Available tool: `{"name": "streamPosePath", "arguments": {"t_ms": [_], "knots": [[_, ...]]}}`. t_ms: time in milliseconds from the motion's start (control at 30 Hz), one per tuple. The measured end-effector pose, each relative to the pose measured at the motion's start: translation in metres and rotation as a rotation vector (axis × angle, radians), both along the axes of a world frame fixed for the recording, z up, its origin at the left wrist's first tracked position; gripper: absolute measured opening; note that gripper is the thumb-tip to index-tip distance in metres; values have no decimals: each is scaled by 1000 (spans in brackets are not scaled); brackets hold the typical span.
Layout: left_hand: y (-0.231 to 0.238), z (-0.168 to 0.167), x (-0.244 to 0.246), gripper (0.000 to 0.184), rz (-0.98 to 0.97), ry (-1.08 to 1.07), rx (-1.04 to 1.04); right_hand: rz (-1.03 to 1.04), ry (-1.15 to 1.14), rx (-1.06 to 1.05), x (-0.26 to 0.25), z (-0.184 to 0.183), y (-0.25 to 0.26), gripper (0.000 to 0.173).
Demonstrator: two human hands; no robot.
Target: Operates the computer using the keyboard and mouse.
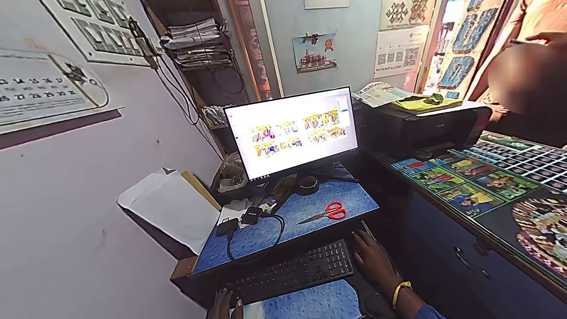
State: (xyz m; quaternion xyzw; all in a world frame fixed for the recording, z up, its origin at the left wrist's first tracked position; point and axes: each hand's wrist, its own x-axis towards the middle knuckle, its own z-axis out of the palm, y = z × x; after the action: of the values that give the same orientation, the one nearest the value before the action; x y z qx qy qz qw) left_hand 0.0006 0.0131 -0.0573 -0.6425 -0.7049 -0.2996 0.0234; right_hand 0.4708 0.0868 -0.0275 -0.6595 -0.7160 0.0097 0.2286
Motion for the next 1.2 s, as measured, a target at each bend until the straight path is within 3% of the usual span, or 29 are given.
{"name": "streamPosePath", "arguments": {"t_ms": [233,467,567,700,867,1033,1200], "knots": [[7,-22,-7,60,26,93,115,-30,-58,69,-1,-3,-1,57],[9,-15,4,59,61,208,51,-18,-55,40,0,-5,0,59],[14,4,17,64,80,226,-48,-21,-53,46,0,-4,0,61],[21,46,31,71,130,195,-349,-23,-54,10,-3,1,-3,62],[30,77,25,56,126,131,-558,-15,-53,5,-4,5,-3,64],[34,80,5,50,144,10,-624,10,-54,-38,-3,3,-3,64],[40,80,8,45,149,75,-660,37,-71,-9,-2,3,0,60]]}}
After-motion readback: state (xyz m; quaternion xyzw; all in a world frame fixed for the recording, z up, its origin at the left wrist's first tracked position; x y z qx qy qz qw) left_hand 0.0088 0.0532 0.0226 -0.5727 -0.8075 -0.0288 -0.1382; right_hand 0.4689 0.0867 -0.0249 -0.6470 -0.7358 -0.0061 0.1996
